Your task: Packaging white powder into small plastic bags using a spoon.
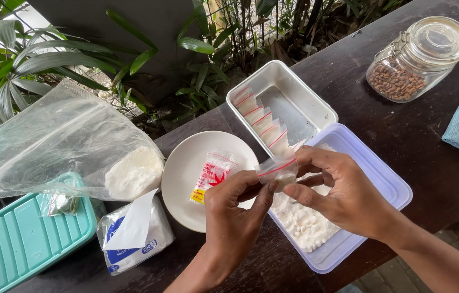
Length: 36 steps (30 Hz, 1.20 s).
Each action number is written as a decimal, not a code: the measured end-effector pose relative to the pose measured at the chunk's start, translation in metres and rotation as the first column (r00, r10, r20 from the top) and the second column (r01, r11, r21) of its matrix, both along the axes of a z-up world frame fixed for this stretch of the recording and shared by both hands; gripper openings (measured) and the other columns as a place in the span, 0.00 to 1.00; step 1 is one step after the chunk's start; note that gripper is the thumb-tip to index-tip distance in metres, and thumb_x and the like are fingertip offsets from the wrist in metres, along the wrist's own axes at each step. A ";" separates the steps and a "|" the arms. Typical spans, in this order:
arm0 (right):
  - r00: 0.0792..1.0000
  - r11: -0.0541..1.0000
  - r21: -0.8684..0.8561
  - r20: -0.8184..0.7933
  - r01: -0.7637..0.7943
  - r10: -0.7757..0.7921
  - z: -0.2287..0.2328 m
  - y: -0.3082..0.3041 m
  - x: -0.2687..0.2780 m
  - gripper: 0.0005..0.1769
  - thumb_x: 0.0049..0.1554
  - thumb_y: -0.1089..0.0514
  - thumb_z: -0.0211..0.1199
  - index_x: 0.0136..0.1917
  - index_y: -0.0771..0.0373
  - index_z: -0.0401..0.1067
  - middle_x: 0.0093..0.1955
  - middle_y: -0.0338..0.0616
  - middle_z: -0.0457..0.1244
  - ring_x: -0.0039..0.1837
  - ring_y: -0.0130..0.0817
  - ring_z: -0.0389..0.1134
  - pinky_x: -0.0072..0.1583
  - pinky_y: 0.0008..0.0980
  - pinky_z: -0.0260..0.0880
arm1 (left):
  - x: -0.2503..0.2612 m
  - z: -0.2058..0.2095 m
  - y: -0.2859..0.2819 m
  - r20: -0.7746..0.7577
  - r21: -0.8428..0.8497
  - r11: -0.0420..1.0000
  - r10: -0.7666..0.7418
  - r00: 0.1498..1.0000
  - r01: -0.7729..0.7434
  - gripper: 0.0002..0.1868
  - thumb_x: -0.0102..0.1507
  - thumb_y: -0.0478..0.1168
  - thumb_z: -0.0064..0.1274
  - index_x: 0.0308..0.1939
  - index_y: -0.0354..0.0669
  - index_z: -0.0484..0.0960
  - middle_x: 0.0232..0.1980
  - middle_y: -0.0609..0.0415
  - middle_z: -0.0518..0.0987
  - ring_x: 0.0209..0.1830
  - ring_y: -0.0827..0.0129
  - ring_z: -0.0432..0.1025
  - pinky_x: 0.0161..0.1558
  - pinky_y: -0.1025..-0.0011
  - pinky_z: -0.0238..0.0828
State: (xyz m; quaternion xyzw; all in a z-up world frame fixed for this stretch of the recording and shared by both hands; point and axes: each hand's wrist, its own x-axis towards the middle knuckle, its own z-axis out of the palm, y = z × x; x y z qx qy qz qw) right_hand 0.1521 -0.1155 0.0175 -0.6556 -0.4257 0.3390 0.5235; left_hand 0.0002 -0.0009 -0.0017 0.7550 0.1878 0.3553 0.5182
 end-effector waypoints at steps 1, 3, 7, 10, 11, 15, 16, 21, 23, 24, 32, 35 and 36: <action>1.000 1.000 -0.001 0.000 0.000 0.000 0.000 0.000 0.000 0.18 0.54 0.49 0.67 0.53 0.61 0.78 0.50 0.37 0.70 0.51 0.28 0.75 0.54 0.28 0.82 | 0.000 -0.001 -0.001 0.000 -0.001 1.000 0.000 1.000 0.000 0.02 0.62 0.31 0.60 0.38 0.37 0.84 0.35 0.52 0.85 0.33 0.72 0.80 0.38 0.76 0.86; 0.994 0.999 0.035 0.108 0.001 -0.005 0.000 0.000 0.000 0.10 0.58 0.50 0.64 0.47 0.54 0.82 0.45 0.35 0.71 0.46 0.25 0.74 0.45 0.22 0.79 | -0.001 -0.002 -0.001 -0.007 0.011 1.000 -0.021 1.000 0.021 0.05 0.64 0.34 0.59 0.42 0.37 0.85 0.38 0.51 0.87 0.35 0.70 0.82 0.40 0.75 0.86; 0.996 1.000 0.008 0.083 0.008 -0.009 -0.003 -0.001 0.001 0.11 0.57 0.50 0.64 0.45 0.57 0.81 0.44 0.35 0.69 0.45 0.25 0.72 0.46 0.24 0.80 | 0.000 -0.002 -0.002 -0.006 0.000 0.999 -0.036 0.999 0.036 0.04 0.63 0.34 0.61 0.41 0.37 0.86 0.36 0.52 0.86 0.34 0.71 0.81 0.39 0.75 0.85; 0.994 0.999 -0.032 0.107 0.017 -0.013 0.000 -0.001 0.001 0.13 0.59 0.47 0.62 0.44 0.56 0.80 0.42 0.33 0.68 0.46 0.23 0.73 0.46 0.24 0.78 | 0.001 -0.004 0.000 -0.011 0.006 0.999 -0.036 0.999 0.036 0.03 0.62 0.33 0.62 0.36 0.36 0.85 0.31 0.54 0.84 0.31 0.76 0.76 0.35 0.77 0.80; 0.996 1.000 -0.024 0.092 0.003 -0.001 0.002 0.000 0.001 0.16 0.59 0.44 0.60 0.46 0.56 0.81 0.43 0.33 0.69 0.46 0.24 0.75 0.47 0.24 0.79 | 0.001 -0.006 0.000 -0.017 -0.067 0.996 -0.053 0.998 0.051 0.14 0.60 0.37 0.64 0.48 0.35 0.82 0.39 0.49 0.86 0.38 0.72 0.80 0.42 0.74 0.84; 0.998 1.000 0.012 0.064 0.006 -0.006 -0.005 -0.003 0.004 0.15 0.58 0.47 0.62 0.49 0.58 0.80 0.44 0.35 0.70 0.47 0.26 0.77 0.50 0.26 0.83 | 0.004 0.008 0.000 0.012 -0.104 0.981 -0.164 0.986 0.165 0.11 0.64 0.37 0.60 0.49 0.37 0.86 0.41 0.50 0.88 0.38 0.76 0.80 0.39 0.77 0.84; 0.998 1.000 0.013 0.064 0.004 -0.005 -0.004 -0.002 0.004 0.15 0.58 0.47 0.62 0.49 0.58 0.80 0.44 0.35 0.70 0.47 0.26 0.77 0.50 0.26 0.83 | 0.004 0.005 0.000 0.012 -0.103 0.981 -0.163 0.987 0.163 0.11 0.64 0.37 0.60 0.49 0.37 0.86 0.41 0.50 0.88 0.38 0.76 0.80 0.39 0.77 0.84; 0.997 0.996 0.081 0.075 0.023 -0.029 0.000 -0.004 0.007 0.24 0.57 0.40 0.60 0.56 0.60 0.78 0.50 0.39 0.71 0.53 0.28 0.75 0.58 0.32 0.80 | 0.002 -0.007 0.003 -0.010 0.023 0.997 -0.072 0.997 0.072 0.09 0.62 0.33 0.62 0.47 0.38 0.87 0.45 0.47 0.88 0.38 0.72 0.80 0.36 0.77 0.83; 0.991 0.995 0.092 0.126 0.025 -0.037 0.008 -0.001 0.011 0.23 0.57 0.41 0.60 0.55 0.59 0.78 0.51 0.39 0.71 0.54 0.28 0.75 0.59 0.31 0.79 | 0.001 -0.013 0.003 -0.017 0.067 0.996 -0.063 0.998 0.064 0.13 0.62 0.33 0.63 0.50 0.38 0.86 0.43 0.49 0.87 0.35 0.72 0.78 0.34 0.77 0.79; 0.984 0.995 0.100 0.175 0.027 -0.044 0.012 0.001 0.013 0.23 0.57 0.41 0.60 0.55 0.58 0.79 0.53 0.39 0.71 0.55 0.29 0.74 0.59 0.31 0.79 | 0.001 -0.017 0.003 -0.025 0.108 0.993 -0.052 0.998 0.054 0.16 0.62 0.32 0.64 0.54 0.38 0.85 0.41 0.52 0.86 0.33 0.73 0.76 0.33 0.77 0.75; 0.923 0.996 -0.016 0.373 -0.091 0.091 0.039 0.007 0.025 0.09 0.57 0.52 0.66 0.40 0.55 0.83 0.36 0.31 0.73 0.39 0.21 0.69 0.43 0.25 0.67 | 0.001 -0.017 0.005 -0.045 0.204 0.975 -0.085 0.995 0.092 0.20 0.63 0.29 0.61 0.59 0.40 0.81 0.47 0.47 0.86 0.40 0.63 0.82 0.40 0.71 0.79; 0.928 0.995 -0.078 0.361 -0.064 0.088 0.041 0.008 0.023 0.09 0.56 0.51 0.67 0.39 0.56 0.82 0.36 0.31 0.73 0.39 0.21 0.71 0.46 0.24 0.71 | 0.001 -0.013 0.002 -0.077 0.222 0.972 -0.059 0.995 0.074 0.26 0.62 0.35 0.64 0.64 0.40 0.77 0.53 0.48 0.85 0.49 0.61 0.81 0.49 0.67 0.77; 0.933 0.995 -0.086 0.352 -0.051 0.078 0.042 0.008 0.022 0.08 0.56 0.52 0.68 0.38 0.56 0.82 0.36 0.32 0.73 0.40 0.21 0.72 0.47 0.24 0.72 | 0.001 -0.012 0.001 -0.098 0.226 0.973 -0.033 0.995 0.055 0.33 0.60 0.39 0.67 0.68 0.40 0.72 0.59 0.50 0.83 0.56 0.62 0.78 0.57 0.65 0.75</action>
